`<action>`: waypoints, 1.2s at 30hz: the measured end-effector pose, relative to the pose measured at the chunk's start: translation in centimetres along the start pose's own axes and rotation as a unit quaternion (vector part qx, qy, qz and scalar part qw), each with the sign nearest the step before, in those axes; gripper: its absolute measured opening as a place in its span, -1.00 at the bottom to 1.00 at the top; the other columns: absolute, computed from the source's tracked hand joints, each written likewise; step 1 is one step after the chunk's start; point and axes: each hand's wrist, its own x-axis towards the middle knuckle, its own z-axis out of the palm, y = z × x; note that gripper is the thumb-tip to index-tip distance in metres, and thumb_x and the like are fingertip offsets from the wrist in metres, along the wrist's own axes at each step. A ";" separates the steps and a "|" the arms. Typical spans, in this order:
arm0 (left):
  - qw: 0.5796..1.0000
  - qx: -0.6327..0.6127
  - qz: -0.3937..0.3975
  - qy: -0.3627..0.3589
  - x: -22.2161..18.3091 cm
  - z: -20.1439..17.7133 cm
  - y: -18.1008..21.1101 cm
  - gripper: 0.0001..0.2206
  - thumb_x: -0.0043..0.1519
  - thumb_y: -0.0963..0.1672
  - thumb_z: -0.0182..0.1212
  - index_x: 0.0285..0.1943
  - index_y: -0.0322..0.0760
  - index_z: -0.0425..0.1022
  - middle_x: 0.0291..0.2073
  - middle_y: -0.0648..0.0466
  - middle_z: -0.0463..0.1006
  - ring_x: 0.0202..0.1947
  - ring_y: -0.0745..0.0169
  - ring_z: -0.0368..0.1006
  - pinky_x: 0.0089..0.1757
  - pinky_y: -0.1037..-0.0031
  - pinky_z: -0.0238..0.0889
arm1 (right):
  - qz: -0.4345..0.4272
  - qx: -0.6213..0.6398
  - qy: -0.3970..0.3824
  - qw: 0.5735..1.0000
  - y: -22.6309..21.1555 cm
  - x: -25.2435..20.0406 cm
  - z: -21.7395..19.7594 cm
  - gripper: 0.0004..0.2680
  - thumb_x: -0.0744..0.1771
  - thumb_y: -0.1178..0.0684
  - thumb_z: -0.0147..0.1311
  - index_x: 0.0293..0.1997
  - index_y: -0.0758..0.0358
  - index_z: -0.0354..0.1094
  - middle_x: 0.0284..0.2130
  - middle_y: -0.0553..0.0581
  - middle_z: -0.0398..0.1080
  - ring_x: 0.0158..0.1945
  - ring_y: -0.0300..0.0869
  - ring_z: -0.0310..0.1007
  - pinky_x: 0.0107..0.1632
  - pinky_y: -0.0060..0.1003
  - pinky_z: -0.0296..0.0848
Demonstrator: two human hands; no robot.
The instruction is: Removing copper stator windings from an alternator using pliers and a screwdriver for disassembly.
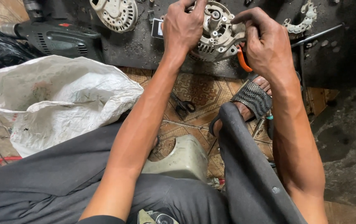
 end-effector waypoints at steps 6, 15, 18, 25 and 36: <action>1.000 -0.014 0.016 0.002 -0.1 0.0 0.1 -0.39 0.17 0.21 -0.14 -0.17 -0.21 0.70 -0.82 0.26 0.32 -0.84 0.51 0.06 -0.77 0.59 -0.10 | -0.014 0.017 0.001 1.000 -0.1 -0.1 0.2 -0.81 0.47 0.32 -0.17 0.14 0.39 0.40 -0.19 0.21 0.55 -0.52 -0.27 0.22 -0.56 -0.38 0.14; 1.000 -0.006 0.004 0.008 -0.3 -0.1 0.0 -0.25 0.07 0.31 -0.21 -0.09 -0.22 0.69 -0.76 0.16 0.52 -0.80 0.44 0.27 -0.69 0.53 0.15 | 0.023 0.016 0.000 1.000 0.0 -0.6 0.2 -0.83 0.47 0.30 -0.13 0.07 0.33 0.45 -0.47 0.07 0.34 -0.56 -0.26 0.09 -0.55 -0.31 0.04; 1.000 -0.024 0.015 0.005 -0.1 0.2 -0.8 -0.22 0.09 0.30 -0.16 0.02 -0.36 0.61 -0.65 0.09 0.66 -0.85 0.53 0.21 -0.78 0.61 0.00 | 0.020 0.020 -0.008 1.000 -0.1 -0.7 0.3 -0.82 0.47 0.30 -0.15 0.10 0.33 0.43 -0.43 0.08 0.34 -0.55 -0.29 0.08 -0.55 -0.35 0.00; 0.999 -0.037 0.036 0.015 -0.7 -0.5 0.2 -0.22 0.10 0.31 -0.17 -0.08 -0.37 0.64 -0.31 -0.10 0.75 -0.73 0.40 0.47 -0.70 0.59 0.24 | 0.015 0.053 -0.003 0.998 -0.3 -0.9 0.7 -0.82 0.48 0.29 -0.19 0.16 0.36 0.34 -0.38 0.14 0.38 -0.51 -0.25 0.21 -0.53 -0.35 0.15; 0.999 -0.046 0.023 0.012 -1.0 -1.0 1.0 -0.25 0.08 0.30 -0.16 -0.12 -0.32 0.67 -0.42 -0.05 0.76 -0.72 0.38 0.46 -0.66 0.56 0.23 | 0.004 0.065 -0.002 0.998 0.7 -1.0 1.1 -0.83 0.49 0.25 -0.21 0.22 0.38 0.24 -0.35 0.14 0.31 -0.48 -0.24 0.18 -0.51 -0.38 0.15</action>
